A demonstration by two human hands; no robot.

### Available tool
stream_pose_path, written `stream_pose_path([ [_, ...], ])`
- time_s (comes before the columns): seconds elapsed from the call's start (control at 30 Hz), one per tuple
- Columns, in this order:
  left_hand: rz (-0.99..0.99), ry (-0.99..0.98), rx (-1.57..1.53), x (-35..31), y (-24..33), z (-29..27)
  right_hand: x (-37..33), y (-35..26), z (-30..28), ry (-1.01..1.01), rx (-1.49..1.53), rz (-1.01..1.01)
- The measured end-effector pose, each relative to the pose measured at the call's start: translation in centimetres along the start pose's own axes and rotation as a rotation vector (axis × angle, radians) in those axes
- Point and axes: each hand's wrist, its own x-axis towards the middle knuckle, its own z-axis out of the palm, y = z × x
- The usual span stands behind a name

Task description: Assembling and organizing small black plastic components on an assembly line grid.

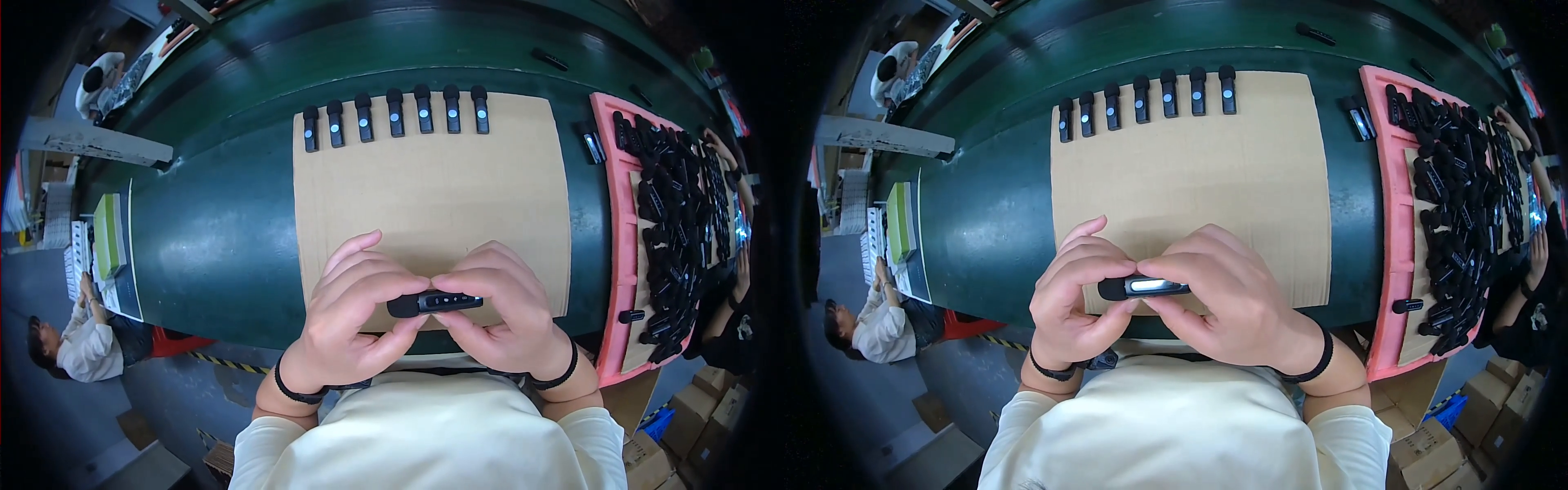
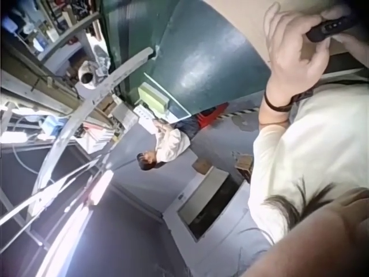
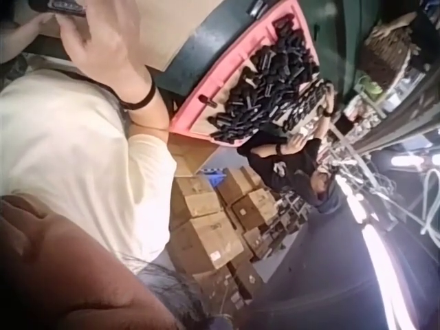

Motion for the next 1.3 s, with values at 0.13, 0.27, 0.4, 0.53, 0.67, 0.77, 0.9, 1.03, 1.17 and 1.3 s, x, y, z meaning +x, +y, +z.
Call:
stream_pose_path([
  [0.13, 0.026, -0.019, 0.034, 0.2, 0.0, -0.1, 0.1, 0.1, -0.1, -0.001, -0.012, -0.022],
  [0.27, 0.048, -0.026, 0.051, 0.1, 0.0, -0.1, 0.1, 0.1, -0.1, -0.009, -0.011, -0.038],
  [0.4, 0.048, -0.027, 0.054, 0.2, 0.1, -0.2, 0.1, 0.1, -0.2, -0.004, -0.01, -0.05],
  [0.53, 0.053, -0.015, 0.058, 0.1, 0.1, -0.2, 0.2, 0.0, -0.1, -0.001, -0.007, -0.052],
  [0.67, 0.059, -0.02, 0.065, 0.3, 0.2, -0.3, 0.2, 0.1, -0.1, 0.003, -0.011, -0.053],
  [0.77, 0.049, 0.001, 0.04, 0.3, 0.2, -0.3, 0.2, 0.6, 0.0, -0.008, 0.001, -0.087],
  [0.9, -0.008, 0.027, 0.009, 0.1, 0.0, -0.1, 0.0, 0.0, -0.4, 0.019, 0.066, -0.03],
  [1.03, -0.01, -0.027, -0.014, 0.2, -0.5, 0.3, 0.3, -0.5, -0.5, -0.004, 0.15, -0.015],
  [1.17, 0.021, -0.029, 0.01, 0.4, -0.6, 0.7, 0.6, -0.6, -0.2, -0.033, 0.125, -0.058],
  [1.3, 0.03, -0.019, 0.068, 0.2, -0.5, 0.3, 0.7, -1.0, -1.4, -0.058, 0.221, 0.086],
])
